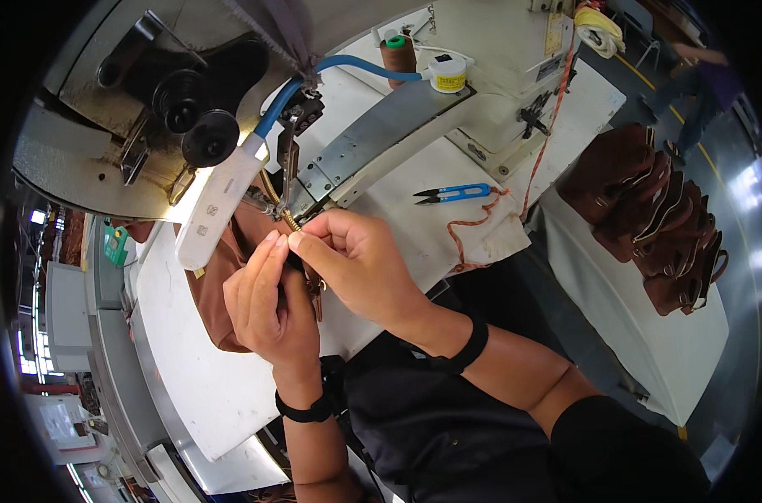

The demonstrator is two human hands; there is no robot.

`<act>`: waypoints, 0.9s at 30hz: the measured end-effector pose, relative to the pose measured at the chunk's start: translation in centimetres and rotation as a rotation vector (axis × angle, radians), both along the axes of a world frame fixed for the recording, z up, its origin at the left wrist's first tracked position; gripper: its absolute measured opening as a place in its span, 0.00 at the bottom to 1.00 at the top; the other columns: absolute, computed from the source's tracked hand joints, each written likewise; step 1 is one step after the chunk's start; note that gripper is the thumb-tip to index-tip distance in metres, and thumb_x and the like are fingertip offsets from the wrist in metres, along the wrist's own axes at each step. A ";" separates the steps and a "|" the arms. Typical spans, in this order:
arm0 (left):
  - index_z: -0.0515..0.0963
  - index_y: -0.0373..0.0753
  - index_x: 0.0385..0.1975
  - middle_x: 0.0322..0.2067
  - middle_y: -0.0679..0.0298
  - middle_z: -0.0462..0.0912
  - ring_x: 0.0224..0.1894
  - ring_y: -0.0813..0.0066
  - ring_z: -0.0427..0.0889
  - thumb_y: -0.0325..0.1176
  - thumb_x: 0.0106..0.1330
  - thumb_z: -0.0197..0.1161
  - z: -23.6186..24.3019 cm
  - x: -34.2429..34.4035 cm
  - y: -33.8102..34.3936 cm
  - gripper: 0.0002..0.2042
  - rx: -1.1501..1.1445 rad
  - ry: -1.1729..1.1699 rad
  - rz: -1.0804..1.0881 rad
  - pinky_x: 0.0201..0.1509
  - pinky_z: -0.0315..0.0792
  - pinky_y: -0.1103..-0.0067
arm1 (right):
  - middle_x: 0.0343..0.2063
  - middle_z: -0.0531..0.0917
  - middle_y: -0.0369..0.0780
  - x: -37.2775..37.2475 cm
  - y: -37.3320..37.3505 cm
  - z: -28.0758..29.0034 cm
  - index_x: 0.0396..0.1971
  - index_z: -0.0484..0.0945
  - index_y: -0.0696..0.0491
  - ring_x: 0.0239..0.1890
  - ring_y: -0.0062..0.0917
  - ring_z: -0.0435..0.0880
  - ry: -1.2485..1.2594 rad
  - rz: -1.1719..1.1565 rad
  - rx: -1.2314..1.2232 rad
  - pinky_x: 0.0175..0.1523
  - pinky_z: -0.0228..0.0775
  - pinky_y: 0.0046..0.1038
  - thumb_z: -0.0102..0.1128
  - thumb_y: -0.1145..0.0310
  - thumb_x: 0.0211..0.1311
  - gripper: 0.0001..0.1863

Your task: Operating an industrial sewing machine to stitch components and hardware onto a leather bag.

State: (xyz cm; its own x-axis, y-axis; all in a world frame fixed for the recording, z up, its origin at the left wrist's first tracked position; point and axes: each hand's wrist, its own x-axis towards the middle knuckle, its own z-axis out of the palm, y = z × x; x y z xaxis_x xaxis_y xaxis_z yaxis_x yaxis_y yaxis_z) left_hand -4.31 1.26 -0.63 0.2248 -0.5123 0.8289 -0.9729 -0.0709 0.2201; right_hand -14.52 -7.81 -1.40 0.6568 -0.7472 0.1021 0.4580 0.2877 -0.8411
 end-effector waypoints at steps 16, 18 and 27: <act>0.88 0.38 0.46 0.44 0.62 0.92 0.42 0.66 0.86 0.17 0.62 0.70 -0.1 1.0 -1.3 0.14 -0.091 0.187 -0.067 0.49 0.76 0.75 | 0.26 0.85 0.33 1.0 -0.5 1.3 0.36 0.85 0.59 0.26 0.11 0.79 0.079 -0.045 0.042 0.31 0.69 0.16 0.64 0.71 0.75 0.08; 0.89 0.38 0.45 0.44 0.61 0.92 0.43 0.65 0.86 0.17 0.62 0.69 0.0 1.0 -1.4 0.13 -0.109 0.186 -0.086 0.50 0.77 0.74 | 0.26 0.86 0.34 0.6 -0.7 1.7 0.35 0.86 0.60 0.26 0.11 0.79 0.078 -0.043 0.028 0.32 0.70 0.16 0.64 0.71 0.75 0.09; 0.90 0.37 0.44 0.45 0.62 0.93 0.46 0.67 0.88 0.18 0.64 0.70 0.4 0.4 -1.6 0.12 -0.044 0.243 0.028 0.52 0.79 0.74 | 0.23 0.85 0.35 0.3 -1.4 2.2 0.29 0.84 0.64 0.23 0.13 0.80 0.114 -0.011 -0.005 0.28 0.73 0.19 0.63 0.68 0.75 0.15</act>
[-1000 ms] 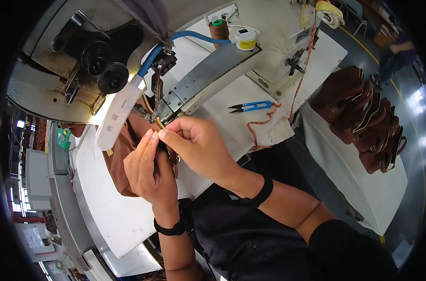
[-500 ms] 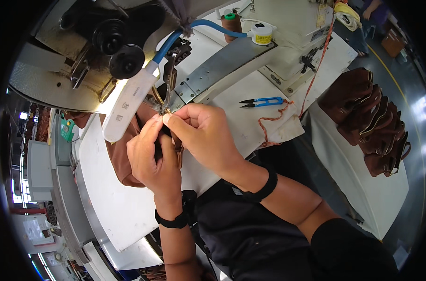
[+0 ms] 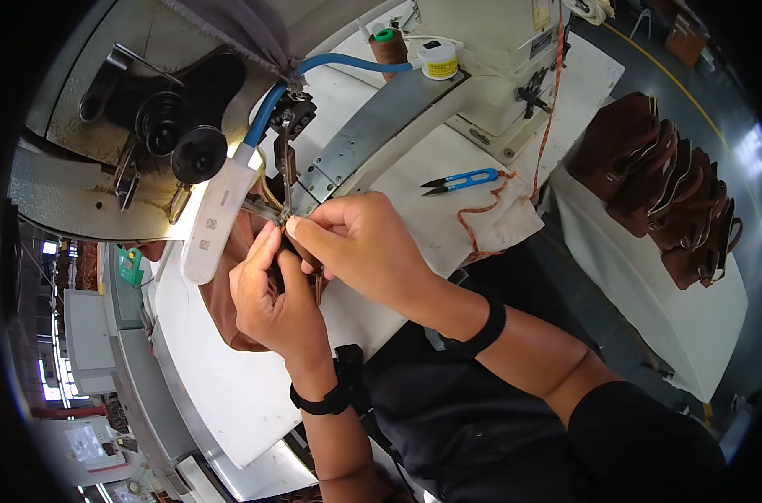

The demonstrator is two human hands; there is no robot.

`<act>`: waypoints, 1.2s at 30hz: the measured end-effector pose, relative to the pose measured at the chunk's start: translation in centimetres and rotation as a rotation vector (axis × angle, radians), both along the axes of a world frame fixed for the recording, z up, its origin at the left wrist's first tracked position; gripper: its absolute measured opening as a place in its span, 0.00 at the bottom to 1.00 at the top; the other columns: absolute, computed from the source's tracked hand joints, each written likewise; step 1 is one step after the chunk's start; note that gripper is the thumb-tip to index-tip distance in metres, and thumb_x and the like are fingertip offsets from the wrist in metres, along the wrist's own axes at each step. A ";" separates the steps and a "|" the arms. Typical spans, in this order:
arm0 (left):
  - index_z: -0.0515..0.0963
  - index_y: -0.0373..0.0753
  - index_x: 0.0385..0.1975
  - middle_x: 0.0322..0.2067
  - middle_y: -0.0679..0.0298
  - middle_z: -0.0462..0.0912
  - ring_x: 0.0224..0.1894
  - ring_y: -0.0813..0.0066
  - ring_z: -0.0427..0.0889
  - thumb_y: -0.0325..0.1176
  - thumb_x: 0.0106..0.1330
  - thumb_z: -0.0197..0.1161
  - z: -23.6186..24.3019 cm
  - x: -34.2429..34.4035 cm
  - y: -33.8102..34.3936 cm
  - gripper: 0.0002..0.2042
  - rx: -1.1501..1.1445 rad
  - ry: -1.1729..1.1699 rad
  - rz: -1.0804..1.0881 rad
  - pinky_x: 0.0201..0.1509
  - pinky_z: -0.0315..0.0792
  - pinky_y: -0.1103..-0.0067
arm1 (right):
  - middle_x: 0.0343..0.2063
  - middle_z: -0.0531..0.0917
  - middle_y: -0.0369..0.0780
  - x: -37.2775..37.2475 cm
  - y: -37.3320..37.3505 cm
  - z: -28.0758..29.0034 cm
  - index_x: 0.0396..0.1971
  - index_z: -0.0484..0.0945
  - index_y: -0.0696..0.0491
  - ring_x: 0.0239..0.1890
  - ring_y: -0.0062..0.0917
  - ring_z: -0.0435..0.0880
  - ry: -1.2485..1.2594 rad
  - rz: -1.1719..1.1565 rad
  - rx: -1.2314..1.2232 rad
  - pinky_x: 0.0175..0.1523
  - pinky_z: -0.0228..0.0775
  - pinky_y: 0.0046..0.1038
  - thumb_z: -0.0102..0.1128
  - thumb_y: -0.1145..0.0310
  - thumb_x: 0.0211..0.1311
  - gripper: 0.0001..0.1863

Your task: Operating an industrial sewing machine to stitch components and hardware onto a leather bag.

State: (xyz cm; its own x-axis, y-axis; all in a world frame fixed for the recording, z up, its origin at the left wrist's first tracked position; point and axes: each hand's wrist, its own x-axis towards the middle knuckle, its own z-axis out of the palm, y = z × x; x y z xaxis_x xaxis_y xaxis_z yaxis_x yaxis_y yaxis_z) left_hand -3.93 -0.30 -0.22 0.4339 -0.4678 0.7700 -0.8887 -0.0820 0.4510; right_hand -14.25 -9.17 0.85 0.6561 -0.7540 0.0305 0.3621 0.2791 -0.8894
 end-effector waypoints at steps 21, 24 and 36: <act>0.90 0.34 0.41 0.30 0.62 0.87 0.32 0.66 0.79 0.14 0.58 0.68 -0.2 1.5 -0.3 0.13 -0.082 -0.094 -0.077 0.38 0.74 0.74 | 0.39 0.89 0.38 -10.4 -4.2 -1.1 0.56 0.82 0.60 0.27 0.12 0.78 0.185 -0.321 -0.479 0.34 0.71 0.16 0.58 0.69 0.80 0.14; 0.90 0.35 0.40 0.29 0.62 0.86 0.31 0.64 0.79 0.15 0.58 0.68 0.4 1.5 -0.8 0.13 -0.148 -0.069 -0.094 0.38 0.74 0.73 | 0.42 0.88 0.41 -15.3 -8.6 3.4 0.59 0.81 0.62 0.32 0.16 0.81 0.098 -0.550 -0.821 0.40 0.75 0.19 0.55 0.68 0.82 0.17; 0.88 0.31 0.41 0.45 0.53 0.92 0.49 0.56 0.88 0.15 0.61 0.65 0.8 0.5 1.3 0.11 0.024 -0.018 -0.042 0.58 0.79 0.68 | 0.40 0.89 0.55 -16.1 -39.3 27.2 0.42 0.87 0.64 0.42 0.46 0.88 1.306 -0.643 -1.367 0.50 0.80 0.40 0.68 0.52 0.63 0.26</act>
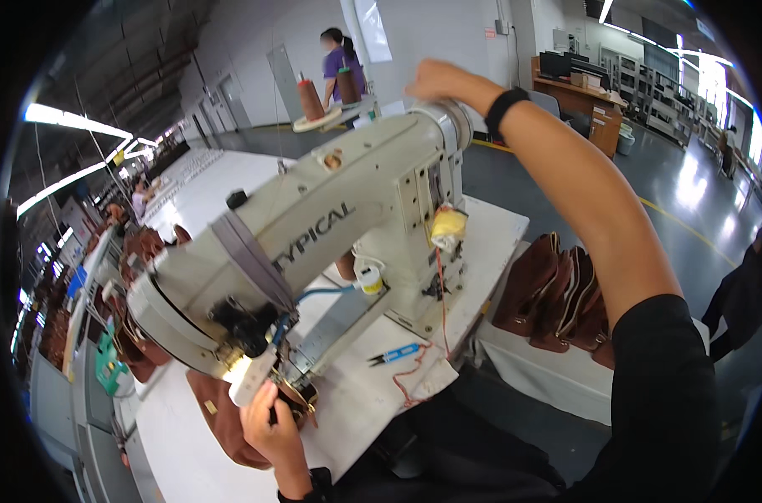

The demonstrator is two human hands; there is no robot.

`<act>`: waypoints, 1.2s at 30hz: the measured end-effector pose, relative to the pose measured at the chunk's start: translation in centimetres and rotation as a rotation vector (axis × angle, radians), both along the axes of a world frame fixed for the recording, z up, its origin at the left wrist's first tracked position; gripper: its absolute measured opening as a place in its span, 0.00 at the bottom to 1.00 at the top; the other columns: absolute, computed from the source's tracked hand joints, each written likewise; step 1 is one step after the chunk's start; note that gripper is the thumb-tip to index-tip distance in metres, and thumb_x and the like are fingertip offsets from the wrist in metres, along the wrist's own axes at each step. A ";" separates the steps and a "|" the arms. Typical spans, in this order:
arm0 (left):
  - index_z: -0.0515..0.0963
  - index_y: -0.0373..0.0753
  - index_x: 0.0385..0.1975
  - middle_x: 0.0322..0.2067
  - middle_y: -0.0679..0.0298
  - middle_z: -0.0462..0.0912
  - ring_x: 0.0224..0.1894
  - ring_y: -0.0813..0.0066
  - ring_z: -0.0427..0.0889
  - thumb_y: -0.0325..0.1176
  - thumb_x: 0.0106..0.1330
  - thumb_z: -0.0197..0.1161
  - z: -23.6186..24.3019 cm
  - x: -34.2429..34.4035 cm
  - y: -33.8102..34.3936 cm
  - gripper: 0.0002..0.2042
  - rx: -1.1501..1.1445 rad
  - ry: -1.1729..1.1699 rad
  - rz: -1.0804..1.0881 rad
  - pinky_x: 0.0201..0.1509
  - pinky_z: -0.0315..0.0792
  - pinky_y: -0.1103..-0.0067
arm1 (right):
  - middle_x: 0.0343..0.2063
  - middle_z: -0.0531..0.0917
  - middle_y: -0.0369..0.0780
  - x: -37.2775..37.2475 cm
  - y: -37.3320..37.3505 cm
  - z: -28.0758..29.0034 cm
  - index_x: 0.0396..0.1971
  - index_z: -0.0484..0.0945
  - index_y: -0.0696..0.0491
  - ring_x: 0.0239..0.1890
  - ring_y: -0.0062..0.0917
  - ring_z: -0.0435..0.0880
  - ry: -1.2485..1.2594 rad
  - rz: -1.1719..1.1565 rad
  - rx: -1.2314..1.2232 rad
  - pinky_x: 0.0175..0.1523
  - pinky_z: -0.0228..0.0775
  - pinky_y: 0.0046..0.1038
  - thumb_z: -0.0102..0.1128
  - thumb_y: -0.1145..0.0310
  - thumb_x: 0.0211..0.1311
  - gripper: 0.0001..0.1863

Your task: Operating an industrial sewing machine to stitch components and hardware onto a leather bag.

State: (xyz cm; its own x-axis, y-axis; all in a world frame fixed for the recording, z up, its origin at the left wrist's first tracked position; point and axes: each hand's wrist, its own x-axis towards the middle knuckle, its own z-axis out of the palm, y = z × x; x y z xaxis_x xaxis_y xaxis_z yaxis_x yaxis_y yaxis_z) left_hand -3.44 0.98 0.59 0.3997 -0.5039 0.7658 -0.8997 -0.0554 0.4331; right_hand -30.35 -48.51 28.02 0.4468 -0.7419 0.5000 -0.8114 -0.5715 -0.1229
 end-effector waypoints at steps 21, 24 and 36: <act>0.88 0.32 0.43 0.47 0.56 0.92 0.48 0.62 0.88 0.16 0.63 0.66 0.0 0.3 -2.1 0.10 -0.036 0.063 -0.061 0.57 0.78 0.73 | 0.44 0.90 0.35 -10.1 -7.9 -2.7 0.52 0.87 0.58 0.45 0.19 0.85 -0.468 0.081 -0.069 0.53 0.75 0.26 0.60 0.47 0.78 0.27; 0.86 0.30 0.35 0.33 0.56 0.88 0.35 0.57 0.81 0.15 0.59 0.68 -0.3 1.2 -1.2 0.06 -0.129 0.009 -0.033 0.41 0.76 0.70 | 0.43 0.88 0.38 -1.7 -1.5 -5.2 0.52 0.85 0.60 0.46 0.23 0.83 -0.427 0.042 0.363 0.50 0.75 0.28 0.58 0.56 0.78 0.21; 0.89 0.33 0.41 0.34 0.59 0.89 0.36 0.63 0.83 0.15 0.58 0.68 -0.4 0.7 -0.9 0.13 -0.101 0.026 -0.057 0.43 0.77 0.74 | 0.43 0.82 0.54 -2.3 4.2 -12.3 0.47 0.74 0.71 0.41 0.39 0.78 -1.007 0.225 -0.197 0.49 0.75 0.41 0.44 0.58 0.82 0.25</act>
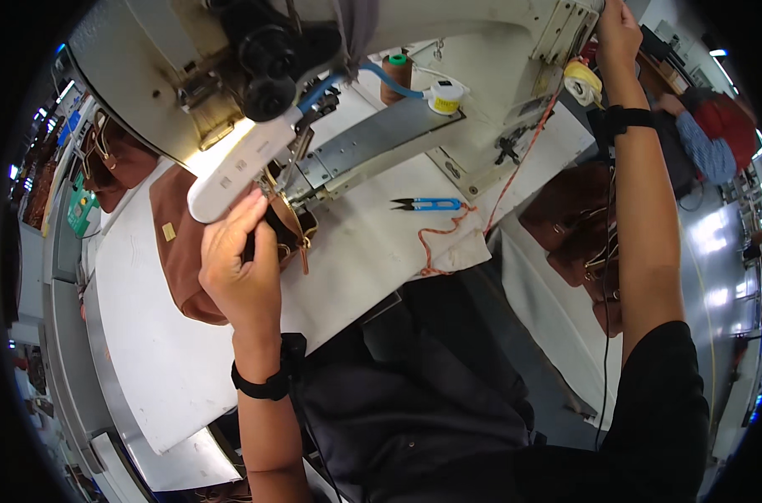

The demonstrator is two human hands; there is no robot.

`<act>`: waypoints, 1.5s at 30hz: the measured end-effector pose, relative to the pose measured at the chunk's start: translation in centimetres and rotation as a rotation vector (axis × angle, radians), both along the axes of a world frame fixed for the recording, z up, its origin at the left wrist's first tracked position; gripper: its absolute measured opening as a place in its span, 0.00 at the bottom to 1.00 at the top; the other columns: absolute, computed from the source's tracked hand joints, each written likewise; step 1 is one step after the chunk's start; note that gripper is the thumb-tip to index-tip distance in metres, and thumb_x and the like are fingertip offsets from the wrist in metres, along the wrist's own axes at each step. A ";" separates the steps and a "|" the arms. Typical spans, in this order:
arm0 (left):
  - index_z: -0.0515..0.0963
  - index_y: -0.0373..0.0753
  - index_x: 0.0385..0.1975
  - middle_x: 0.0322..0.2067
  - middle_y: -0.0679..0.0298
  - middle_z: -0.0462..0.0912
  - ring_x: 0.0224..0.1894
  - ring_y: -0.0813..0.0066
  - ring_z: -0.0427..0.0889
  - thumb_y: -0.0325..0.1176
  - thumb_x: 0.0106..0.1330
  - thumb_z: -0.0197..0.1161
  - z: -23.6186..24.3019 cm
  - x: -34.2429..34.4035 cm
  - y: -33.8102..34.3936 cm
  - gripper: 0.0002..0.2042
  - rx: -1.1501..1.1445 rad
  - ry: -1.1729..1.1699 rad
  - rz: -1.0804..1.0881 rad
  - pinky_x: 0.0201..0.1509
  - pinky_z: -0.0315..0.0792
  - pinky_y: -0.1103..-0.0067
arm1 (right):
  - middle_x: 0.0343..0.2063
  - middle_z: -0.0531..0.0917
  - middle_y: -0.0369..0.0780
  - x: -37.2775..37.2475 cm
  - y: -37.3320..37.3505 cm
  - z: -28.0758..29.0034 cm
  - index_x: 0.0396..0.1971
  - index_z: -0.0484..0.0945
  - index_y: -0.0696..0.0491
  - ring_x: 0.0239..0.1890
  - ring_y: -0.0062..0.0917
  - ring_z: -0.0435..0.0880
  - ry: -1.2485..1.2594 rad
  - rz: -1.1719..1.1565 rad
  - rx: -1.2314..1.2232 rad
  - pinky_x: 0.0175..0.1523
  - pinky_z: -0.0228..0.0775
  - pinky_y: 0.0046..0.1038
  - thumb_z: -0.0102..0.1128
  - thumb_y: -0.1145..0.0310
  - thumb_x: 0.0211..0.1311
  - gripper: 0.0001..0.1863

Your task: Operating an industrial sewing machine to stitch components and hardware onto a leather bag.

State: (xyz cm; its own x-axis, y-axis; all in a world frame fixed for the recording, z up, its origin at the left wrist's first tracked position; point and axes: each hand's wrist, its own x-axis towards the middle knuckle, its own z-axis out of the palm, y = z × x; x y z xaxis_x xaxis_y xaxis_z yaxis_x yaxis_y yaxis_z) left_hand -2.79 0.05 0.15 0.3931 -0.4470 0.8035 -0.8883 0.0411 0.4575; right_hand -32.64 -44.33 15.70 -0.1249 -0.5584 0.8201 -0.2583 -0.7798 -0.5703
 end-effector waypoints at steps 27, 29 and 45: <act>0.90 0.34 0.42 0.46 0.59 0.93 0.45 0.68 0.88 0.15 0.61 0.67 0.1 0.3 -0.3 0.12 0.038 -0.082 0.018 0.53 0.79 0.76 | 0.39 0.81 0.56 -0.6 0.2 -0.4 0.42 0.75 0.69 0.36 0.43 0.72 0.030 -0.021 0.007 0.51 0.71 0.42 0.40 0.56 0.85 0.27; 0.90 0.33 0.41 0.45 0.60 0.93 0.42 0.67 0.87 0.14 0.60 0.67 0.1 0.3 -0.4 0.12 0.015 -0.108 0.028 0.50 0.79 0.77 | 0.35 0.78 0.52 -0.5 0.2 -0.7 0.39 0.73 0.68 0.35 0.38 0.67 0.033 -0.052 -0.040 0.48 0.70 0.40 0.42 0.57 0.84 0.26; 0.90 0.34 0.40 0.44 0.62 0.93 0.38 0.67 0.84 0.15 0.58 0.69 0.1 0.4 -0.7 0.12 0.013 -0.165 0.053 0.46 0.79 0.77 | 0.41 0.84 0.62 -0.8 -0.9 -1.6 0.44 0.76 0.74 0.39 0.43 0.76 0.024 -0.156 -0.104 0.52 0.73 0.44 0.44 0.57 0.84 0.28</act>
